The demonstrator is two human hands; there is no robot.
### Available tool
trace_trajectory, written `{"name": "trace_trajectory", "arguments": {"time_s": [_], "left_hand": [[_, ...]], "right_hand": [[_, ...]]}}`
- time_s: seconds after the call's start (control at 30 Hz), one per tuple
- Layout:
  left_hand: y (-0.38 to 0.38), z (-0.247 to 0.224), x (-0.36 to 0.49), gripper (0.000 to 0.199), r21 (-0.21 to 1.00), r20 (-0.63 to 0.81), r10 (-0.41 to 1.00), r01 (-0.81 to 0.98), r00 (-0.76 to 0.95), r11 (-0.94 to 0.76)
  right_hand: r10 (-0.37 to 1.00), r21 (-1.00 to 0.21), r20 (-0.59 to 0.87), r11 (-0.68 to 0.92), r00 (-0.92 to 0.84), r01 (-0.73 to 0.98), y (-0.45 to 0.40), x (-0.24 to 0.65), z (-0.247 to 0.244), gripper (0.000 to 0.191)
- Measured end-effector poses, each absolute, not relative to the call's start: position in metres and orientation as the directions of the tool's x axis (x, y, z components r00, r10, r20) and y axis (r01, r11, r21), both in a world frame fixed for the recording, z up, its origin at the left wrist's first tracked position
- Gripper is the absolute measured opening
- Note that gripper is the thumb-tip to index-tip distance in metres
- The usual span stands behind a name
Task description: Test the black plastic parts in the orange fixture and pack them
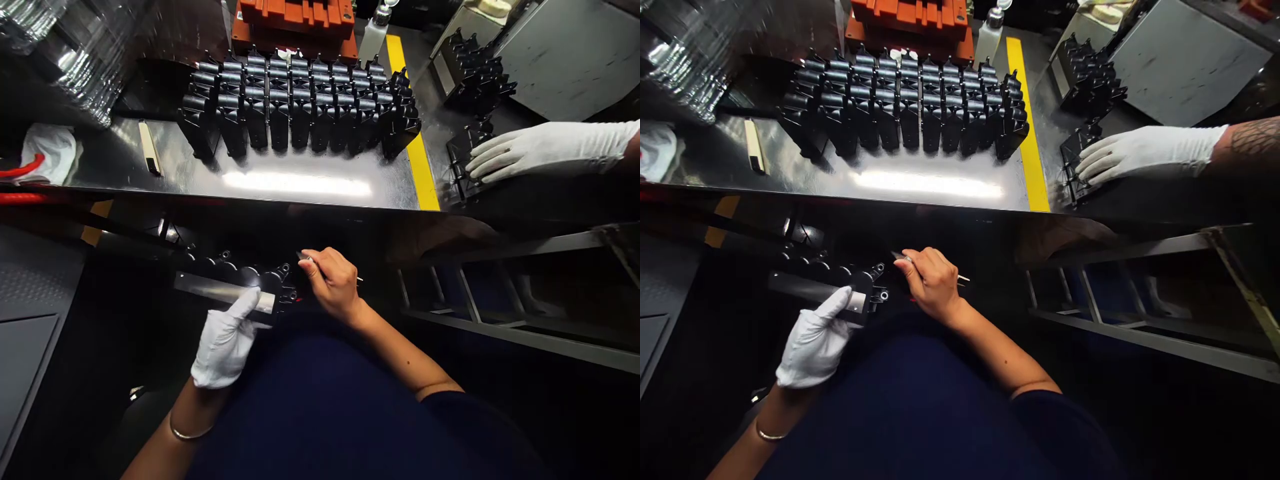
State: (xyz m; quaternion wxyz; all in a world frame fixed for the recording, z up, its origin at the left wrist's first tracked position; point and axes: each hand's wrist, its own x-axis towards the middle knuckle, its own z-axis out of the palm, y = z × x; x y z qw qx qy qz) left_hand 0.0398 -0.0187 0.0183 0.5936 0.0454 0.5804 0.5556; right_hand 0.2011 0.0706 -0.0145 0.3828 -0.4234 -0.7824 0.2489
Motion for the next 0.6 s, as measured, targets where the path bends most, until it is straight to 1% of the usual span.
{"name": "trace_trajectory", "arguments": {"time_s": [0.03,0.07,0.17,0.27,0.4,0.5,0.6], "left_hand": [[-0.017,0.022,0.041,0.027,0.708,-0.640,0.708,-0.587,-0.298,0.393],[-0.016,0.026,0.041,0.026,0.720,-0.640,0.702,-0.562,-0.312,0.407],[-0.016,0.030,0.042,0.022,0.756,-0.624,0.690,-0.506,-0.367,0.414],[-0.017,0.028,0.041,0.022,0.801,-0.573,0.721,-0.454,-0.390,0.391],[-0.018,0.025,0.044,0.022,0.811,-0.555,0.726,-0.459,-0.406,0.364],[-0.019,0.024,0.045,0.024,0.808,-0.567,0.704,-0.455,-0.427,0.374],[-0.022,0.023,0.045,0.024,0.831,-0.539,0.716,-0.416,-0.443,0.369]], "right_hand": [[0.848,-0.687,0.403,0.529,-0.345,0.498,0.071,0.202,-0.014,0.028],[0.845,-0.685,0.388,0.532,-0.369,0.498,0.072,0.203,-0.013,0.028],[0.784,-0.716,0.313,0.566,-0.536,0.409,0.073,0.208,-0.007,0.026],[0.700,-0.675,0.289,0.633,-0.653,0.379,0.071,0.210,0.000,0.034],[0.706,-0.638,0.288,0.646,-0.648,0.420,0.068,0.208,0.003,0.036],[0.722,-0.636,0.298,0.638,-0.625,0.434,0.067,0.206,0.002,0.035],[0.738,-0.655,0.306,0.621,-0.601,0.430,0.066,0.206,0.002,0.036]]}}
